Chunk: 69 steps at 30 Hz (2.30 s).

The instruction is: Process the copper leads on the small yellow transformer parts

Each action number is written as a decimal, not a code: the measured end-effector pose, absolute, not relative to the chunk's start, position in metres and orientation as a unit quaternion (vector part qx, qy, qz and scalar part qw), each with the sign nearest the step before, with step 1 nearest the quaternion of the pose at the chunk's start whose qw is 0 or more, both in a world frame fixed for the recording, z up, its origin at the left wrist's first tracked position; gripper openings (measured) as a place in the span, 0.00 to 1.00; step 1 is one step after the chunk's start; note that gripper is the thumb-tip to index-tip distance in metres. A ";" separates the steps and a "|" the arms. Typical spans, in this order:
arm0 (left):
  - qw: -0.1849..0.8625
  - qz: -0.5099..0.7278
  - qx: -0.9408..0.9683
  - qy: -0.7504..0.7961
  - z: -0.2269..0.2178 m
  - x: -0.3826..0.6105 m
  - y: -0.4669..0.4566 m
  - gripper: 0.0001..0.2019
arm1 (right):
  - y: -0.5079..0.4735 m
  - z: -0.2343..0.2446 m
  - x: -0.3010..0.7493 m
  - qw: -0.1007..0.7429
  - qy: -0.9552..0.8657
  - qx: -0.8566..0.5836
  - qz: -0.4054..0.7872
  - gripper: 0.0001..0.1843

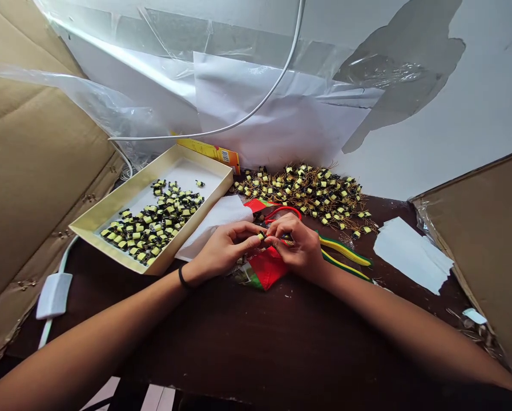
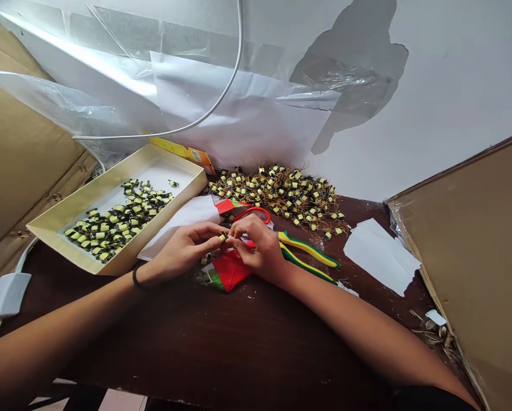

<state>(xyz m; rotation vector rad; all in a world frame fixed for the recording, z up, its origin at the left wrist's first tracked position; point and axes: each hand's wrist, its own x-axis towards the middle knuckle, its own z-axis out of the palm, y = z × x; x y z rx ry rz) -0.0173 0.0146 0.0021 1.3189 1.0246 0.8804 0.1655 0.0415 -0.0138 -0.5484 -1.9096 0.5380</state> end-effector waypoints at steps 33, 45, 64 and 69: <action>0.599 0.372 0.551 0.446 0.002 -0.018 0.015 0.19 | 0.039 -0.019 0.163 0.541 -0.764 -0.274 0.220 0.09; 0.599 0.373 0.548 0.450 0.003 -0.018 0.014 0.19 | 0.038 -0.018 0.163 0.542 -0.759 -0.270 0.239 0.08; 0.580 0.376 0.557 0.461 0.008 -0.018 0.014 0.18 | 0.039 -0.015 0.164 0.529 -0.762 -0.276 0.251 0.06; 0.585 0.373 0.555 0.459 0.009 -0.017 0.014 0.17 | 0.039 -0.014 0.164 0.528 -0.767 -0.258 0.259 0.07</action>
